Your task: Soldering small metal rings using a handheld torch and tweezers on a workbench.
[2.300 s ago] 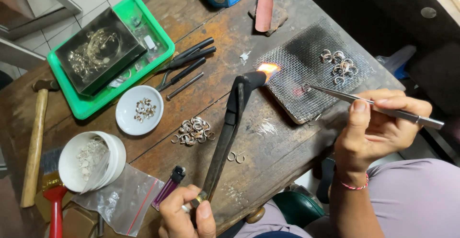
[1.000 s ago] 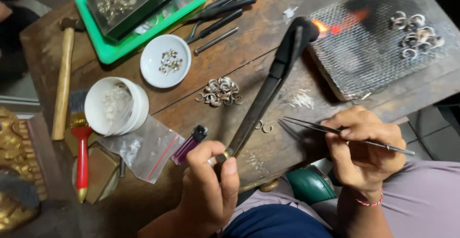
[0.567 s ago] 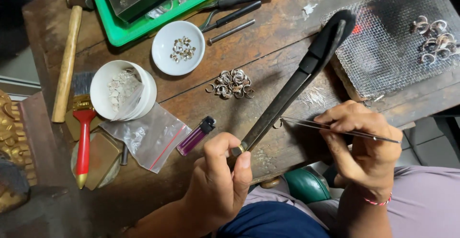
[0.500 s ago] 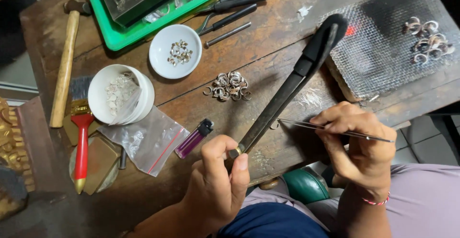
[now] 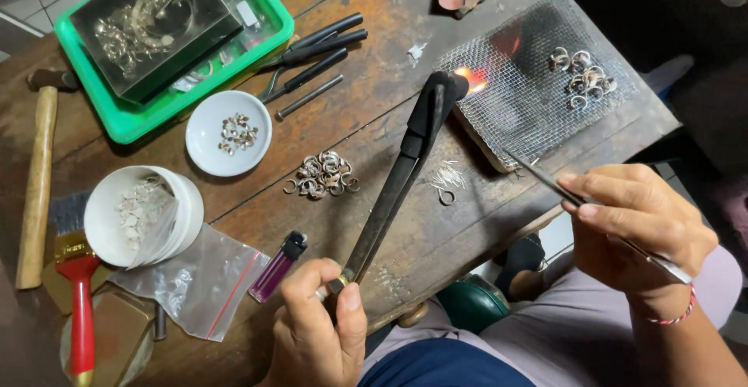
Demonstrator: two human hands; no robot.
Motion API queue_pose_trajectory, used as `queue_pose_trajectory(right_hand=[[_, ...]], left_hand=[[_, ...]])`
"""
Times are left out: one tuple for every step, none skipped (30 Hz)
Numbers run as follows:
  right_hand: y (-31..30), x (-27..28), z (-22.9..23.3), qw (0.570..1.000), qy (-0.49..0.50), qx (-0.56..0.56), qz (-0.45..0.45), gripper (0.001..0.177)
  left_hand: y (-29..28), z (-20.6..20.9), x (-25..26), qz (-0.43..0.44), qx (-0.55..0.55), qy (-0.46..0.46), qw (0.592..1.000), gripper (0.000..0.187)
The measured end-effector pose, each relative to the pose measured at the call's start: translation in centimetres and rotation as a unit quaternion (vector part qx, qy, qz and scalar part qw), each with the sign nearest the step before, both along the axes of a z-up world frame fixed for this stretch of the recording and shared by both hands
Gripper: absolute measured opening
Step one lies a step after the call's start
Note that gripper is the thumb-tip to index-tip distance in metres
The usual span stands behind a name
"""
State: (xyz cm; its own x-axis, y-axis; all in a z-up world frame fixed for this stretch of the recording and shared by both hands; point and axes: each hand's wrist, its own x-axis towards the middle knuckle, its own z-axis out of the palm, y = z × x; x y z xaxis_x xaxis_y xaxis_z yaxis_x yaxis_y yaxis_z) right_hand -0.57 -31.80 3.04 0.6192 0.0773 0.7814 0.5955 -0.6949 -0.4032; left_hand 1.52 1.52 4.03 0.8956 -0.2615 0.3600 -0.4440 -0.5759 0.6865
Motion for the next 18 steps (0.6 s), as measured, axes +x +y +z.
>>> queue_pose_trajectory(right_hand=[[-0.1, -0.4, -0.9, 0.999, 0.026, 0.033, -0.007, 0.016], [-0.2, -0.8, -1.8, 0.996, 0.052, 0.066, -0.015, 0.017], [0.1, -0.6, -1.7, 0.996, 0.053, 0.067, -0.012, 0.017], [0.5, -0.6, -1.6, 0.994, 0.075, 0.081, 0.015, 0.018], [0.8, -0.5, -1.5, 0.99, 0.097, 0.096, 0.042, 0.02], [1.3, -0.3, -1.4, 0.99, 0.098, 0.097, 0.043, 0.02], [1.8, 0.0, -1.2, 0.986, 0.098, 0.116, 0.062, 0.024], [2.3, 0.1, -1.0, 0.983, 0.099, 0.134, 0.081, 0.028], [2.6, -0.1, -1.1, 0.982, 0.101, 0.134, 0.081, 0.028], [2.8, -0.1, -1.2, 0.984, 0.103, 0.123, 0.077, 0.026], [3.0, -0.2, -1.2, 0.985, 0.106, 0.112, 0.073, 0.024], [3.0, -0.3, -1.4, 0.985, 0.106, 0.11, 0.075, 0.024], [3.1, -0.4, -1.7, 0.985, 0.105, 0.117, 0.069, 0.024], [3.2, -0.6, -2.0, 0.984, 0.106, 0.124, 0.064, 0.023], [3.2, -0.4, -2.2, 0.984, 0.107, 0.123, 0.067, 0.023], [3.3, -0.5, -2.4, 0.987, 0.094, 0.12, 0.059, 0.023], [3.3, -0.6, -2.6, 0.989, 0.082, 0.116, 0.05, 0.023], [3.2, -0.8, -2.9, 0.989, 0.082, 0.116, 0.049, 0.023]], left_hand=[[0.1, 0.1, 0.0, -0.007, -0.001, 0.003, 1.0, 0.03], [0.1, 0.2, 0.0, -0.014, -0.002, 0.005, 1.0, 0.031], [0.2, 0.0, 0.0, -0.011, -0.001, 0.007, 1.0, 0.031], [0.2, -0.1, 0.0, -0.018, 0.002, 0.005, 1.0, 0.03], [0.3, -0.2, 0.0, -0.024, 0.006, 0.004, 1.0, 0.029], [0.4, -0.1, 0.0, -0.023, 0.006, 0.005, 1.0, 0.029], [0.5, -0.1, -0.1, -0.021, 0.028, 0.002, 0.999, 0.031], [0.5, -0.1, -0.2, -0.02, 0.048, -0.001, 0.999, 0.032], [0.5, 0.2, -0.2, -0.019, 0.048, 0.001, 0.999, 0.032], [0.5, 0.4, 0.0, -0.029, 0.033, 0.006, 0.999, 0.032], [0.5, 0.6, 0.1, -0.038, 0.019, 0.01, 0.999, 0.032], [0.5, 0.5, 0.1, -0.037, 0.017, 0.009, 0.999, 0.032], [0.5, 0.5, 0.1, -0.038, 0.02, 0.006, 0.999, 0.032], [0.6, 0.4, 0.0, -0.039, 0.024, 0.005, 0.999, 0.032], [0.4, 0.6, 0.0, -0.036, 0.023, 0.005, 0.999, 0.032], [0.4, 0.9, 0.1, -0.042, 0.022, 0.01, 0.999, 0.031], [0.3, 1.1, 0.1, -0.048, 0.021, 0.015, 0.999, 0.029], [0.3, 1.1, 0.1, -0.049, 0.021, 0.014, 0.998, 0.029]])
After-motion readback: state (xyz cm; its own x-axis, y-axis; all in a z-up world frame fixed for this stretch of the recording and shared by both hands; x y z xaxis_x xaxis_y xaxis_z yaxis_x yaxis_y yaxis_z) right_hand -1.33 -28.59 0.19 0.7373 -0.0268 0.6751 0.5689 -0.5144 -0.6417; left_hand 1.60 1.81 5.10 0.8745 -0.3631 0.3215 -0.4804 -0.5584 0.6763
